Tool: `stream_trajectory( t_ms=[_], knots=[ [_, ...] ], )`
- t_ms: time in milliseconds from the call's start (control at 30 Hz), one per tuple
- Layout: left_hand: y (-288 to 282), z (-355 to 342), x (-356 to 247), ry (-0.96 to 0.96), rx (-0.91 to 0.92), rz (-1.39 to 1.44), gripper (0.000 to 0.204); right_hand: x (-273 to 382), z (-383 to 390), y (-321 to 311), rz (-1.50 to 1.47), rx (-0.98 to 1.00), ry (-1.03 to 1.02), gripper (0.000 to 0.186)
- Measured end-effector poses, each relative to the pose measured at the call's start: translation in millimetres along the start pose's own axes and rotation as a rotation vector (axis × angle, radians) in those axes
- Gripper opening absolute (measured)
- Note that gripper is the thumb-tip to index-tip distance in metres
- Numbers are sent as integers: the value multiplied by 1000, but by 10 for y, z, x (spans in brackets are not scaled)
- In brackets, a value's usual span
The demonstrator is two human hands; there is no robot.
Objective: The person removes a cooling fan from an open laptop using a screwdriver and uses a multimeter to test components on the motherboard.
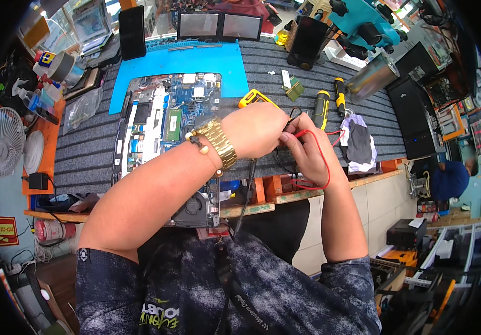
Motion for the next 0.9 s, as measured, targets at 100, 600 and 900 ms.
stream_trajectory(
  t_ms=[100, 600, 900],
  knots=[
    [-14, -12, -7, 5, 17, -7, 19, -14, -15, 0, -41, 2, -1, 20],
    [-56, -38, -61, -35, 78, -16, 22, -28, -33, 20, -44, -118, -28, 22],
    [-106, -25, -53, 16, 64, -37, 25, -153, -24, 178, 13, -274, -144, 14]
  ],
)
Point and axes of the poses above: each hand's wrist, its own z-axis away from the middle knuckle, its own y-axis out of the palm, x = y × z, the point moved 1 cm from there along -z, towards the middle knuckle, and after that the axes turned 2 degrees about x, right-handed, at the moved point
